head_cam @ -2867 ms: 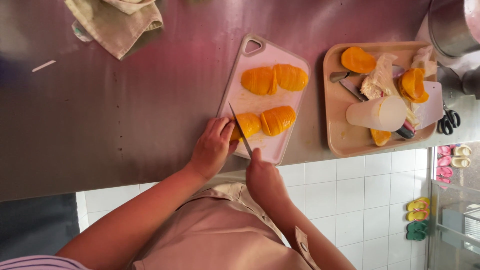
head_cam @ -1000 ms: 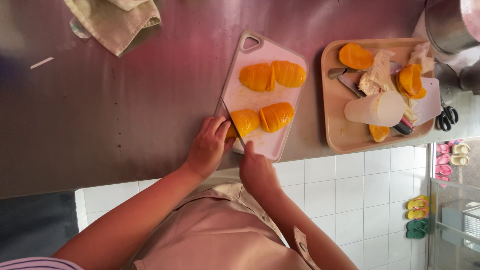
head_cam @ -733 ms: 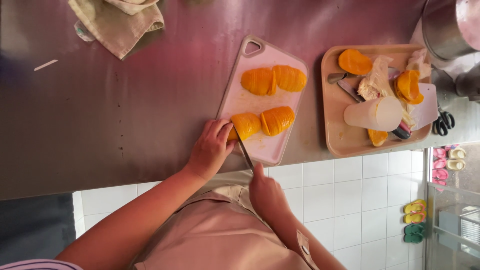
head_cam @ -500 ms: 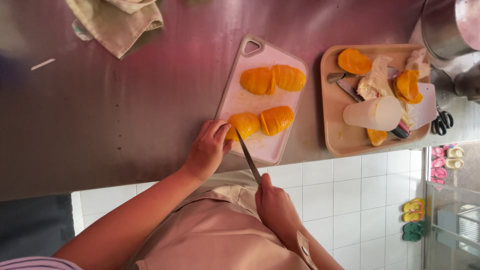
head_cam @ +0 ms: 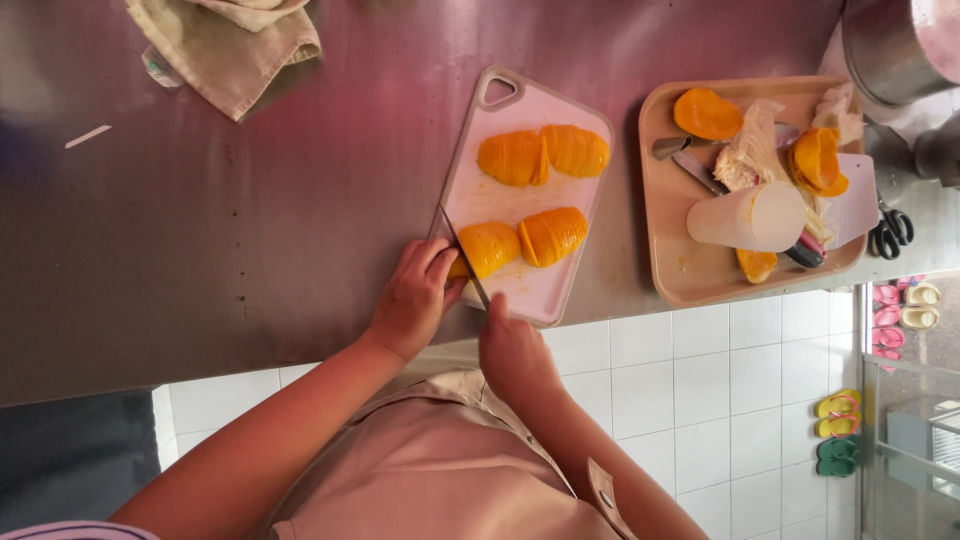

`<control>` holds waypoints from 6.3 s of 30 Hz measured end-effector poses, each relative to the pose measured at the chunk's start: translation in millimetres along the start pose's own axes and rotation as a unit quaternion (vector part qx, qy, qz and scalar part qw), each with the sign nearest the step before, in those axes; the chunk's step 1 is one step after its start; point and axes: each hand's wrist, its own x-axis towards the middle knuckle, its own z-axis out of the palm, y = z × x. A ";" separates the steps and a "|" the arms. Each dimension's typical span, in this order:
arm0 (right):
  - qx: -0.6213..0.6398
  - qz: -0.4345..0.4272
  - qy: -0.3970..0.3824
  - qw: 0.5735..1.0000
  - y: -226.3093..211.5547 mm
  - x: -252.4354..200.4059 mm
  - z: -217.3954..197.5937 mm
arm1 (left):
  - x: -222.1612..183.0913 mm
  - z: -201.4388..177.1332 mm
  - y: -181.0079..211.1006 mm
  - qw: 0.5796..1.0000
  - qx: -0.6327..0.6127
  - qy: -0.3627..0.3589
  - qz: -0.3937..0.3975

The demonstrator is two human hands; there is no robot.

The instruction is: The person slices peeled mango flesh into thin pieces on a cutting board with a knife, briefly presses a slice into a small cup, then carries the board to a frosted cake and arranges the mango slices by hand in a curved row along the cake's top edge.

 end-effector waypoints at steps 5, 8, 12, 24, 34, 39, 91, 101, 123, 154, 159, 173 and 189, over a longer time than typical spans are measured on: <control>0.005 0.029 -0.042 0.999 42.7 -60.1 -3.7 | -1.0 6.2 -1.5 1.000 0.007 0.023 0.003; 0.016 0.029 -0.041 0.999 43.4 -70.1 -12.5 | -2.0 4.5 -2.6 1.000 -0.010 0.026 0.007; 0.031 0.011 -0.007 0.999 22.5 -59.8 -25.2 | -0.6 -1.2 -2.5 1.000 -0.022 0.013 0.013; 0.040 -0.037 0.038 0.998 -5.8 3.4 3.6 | -1.5 -3.1 0.2 1.000 -0.015 0.005 -0.005; -0.001 -0.065 -0.041 0.997 98.6 -55.6 -21.6 | 8.1 -2.3 -3.4 1.000 -0.024 0.013 0.001; -0.099 -0.230 0.038 0.967 140.0 -19.6 -75.9 | 12.1 -8.7 -2.8 0.999 -0.030 -0.011 0.011; -0.182 -0.096 0.043 0.978 77.0 38.0 -119.0 | 102.1 10.9 -39.7 0.997 -0.070 -0.002 0.033; -0.037 -0.123 0.144 0.981 97.7 9.3 -112.4 | 93.4 0.3 -30.2 0.994 -0.100 -0.026 0.036; -0.022 0.053 0.255 0.965 236.7 37.3 -130.0 | 107.5 38.5 11.8 0.935 0.126 -0.140 0.300; 0.031 -0.002 0.267 0.963 342.1 65.6 -191.7 | 196.5 131.9 196.9 0.986 0.035 0.050 0.154; 0.091 -0.026 0.338 0.936 344.2 71.7 -197.4 | 206.9 142.9 224.0 0.993 -0.088 0.052 0.058; 0.236 -0.298 0.378 0.844 215.8 17.2 -274.2 | 239.8 149.3 243.4 0.568 -0.781 0.040 -0.255; 0.279 -0.167 0.343 0.882 264.2 82.8 -211.1 | 220.4 72.4 191.0 0.620 -0.750 0.071 -0.221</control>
